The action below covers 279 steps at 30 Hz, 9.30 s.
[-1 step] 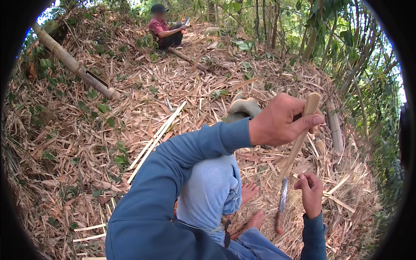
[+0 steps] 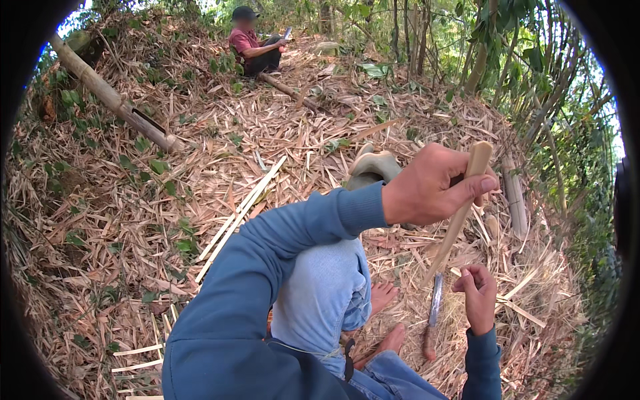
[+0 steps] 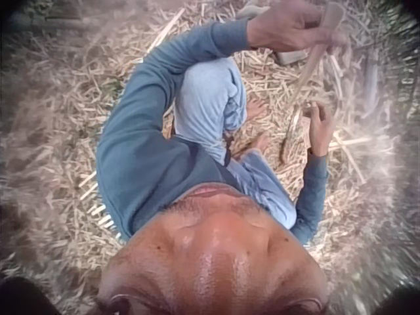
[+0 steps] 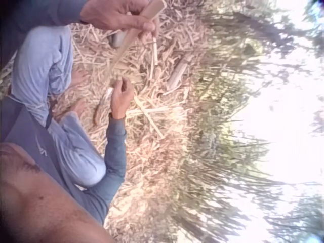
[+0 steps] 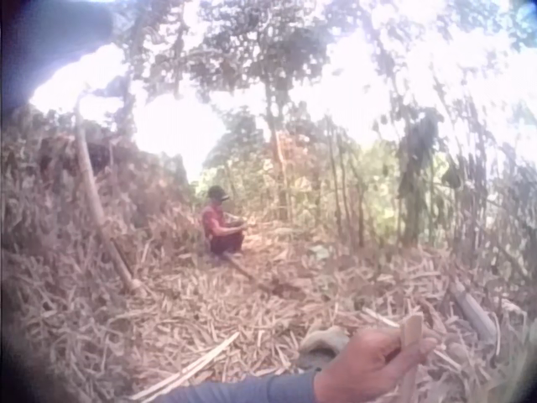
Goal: The person sits on the ground in a bamboo grove and uses a machete to shave a long bamboo strip. They hold the strip with one hand and repeatedly scrape the blade along its length to remove the outer layer and smooth the surface.
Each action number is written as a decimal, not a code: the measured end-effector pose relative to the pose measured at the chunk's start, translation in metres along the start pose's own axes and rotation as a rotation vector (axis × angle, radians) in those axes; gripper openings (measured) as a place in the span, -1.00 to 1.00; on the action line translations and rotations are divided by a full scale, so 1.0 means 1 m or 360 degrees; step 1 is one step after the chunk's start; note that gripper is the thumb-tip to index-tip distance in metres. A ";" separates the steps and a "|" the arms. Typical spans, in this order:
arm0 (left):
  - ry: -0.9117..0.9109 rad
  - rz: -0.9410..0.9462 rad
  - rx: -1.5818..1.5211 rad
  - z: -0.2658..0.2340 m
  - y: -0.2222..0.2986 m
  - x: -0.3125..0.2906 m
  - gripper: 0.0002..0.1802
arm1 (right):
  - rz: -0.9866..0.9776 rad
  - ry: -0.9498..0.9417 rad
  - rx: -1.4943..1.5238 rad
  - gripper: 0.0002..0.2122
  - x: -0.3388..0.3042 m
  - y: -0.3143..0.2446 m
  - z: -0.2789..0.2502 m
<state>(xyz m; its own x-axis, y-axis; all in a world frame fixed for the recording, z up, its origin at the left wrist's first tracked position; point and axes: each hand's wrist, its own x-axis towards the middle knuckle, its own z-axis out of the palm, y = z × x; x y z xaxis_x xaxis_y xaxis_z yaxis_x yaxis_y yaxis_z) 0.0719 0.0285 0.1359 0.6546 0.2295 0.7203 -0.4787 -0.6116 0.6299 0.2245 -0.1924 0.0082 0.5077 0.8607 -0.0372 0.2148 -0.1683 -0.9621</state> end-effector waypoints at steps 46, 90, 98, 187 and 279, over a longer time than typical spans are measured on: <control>-0.0634 -0.0290 0.0152 0.014 -0.003 -0.003 -0.59 | -0.0359 0.0398 0.0124 -0.70 0.003 -0.046 -0.009; -0.1898 -0.1624 0.0528 -0.030 -0.111 -0.081 -0.55 | 0.0397 0.0552 -0.1337 -0.72 -0.114 0.303 -0.067; -0.1951 -0.1659 0.0486 -0.026 -0.115 -0.077 -0.58 | 0.0834 0.0453 -0.1507 -0.51 -0.112 0.346 0.006; -0.0583 -0.0411 -0.0047 -0.013 -0.053 -0.052 -0.46 | 0.0240 0.0474 -0.0375 -0.81 -0.058 0.154 0.047; 0.0049 -0.0490 -0.0025 -0.018 -0.070 -0.036 -0.62 | 0.1097 0.0521 -0.0531 -0.75 -0.120 0.306 0.026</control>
<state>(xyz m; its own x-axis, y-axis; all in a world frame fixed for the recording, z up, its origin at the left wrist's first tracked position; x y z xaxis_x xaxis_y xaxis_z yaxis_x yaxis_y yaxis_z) 0.0713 0.0763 0.0712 0.7525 0.4250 0.5031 -0.2696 -0.4981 0.8241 0.2073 -0.3347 -0.2888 0.8220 0.3380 -0.4583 -0.0231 -0.7843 -0.6199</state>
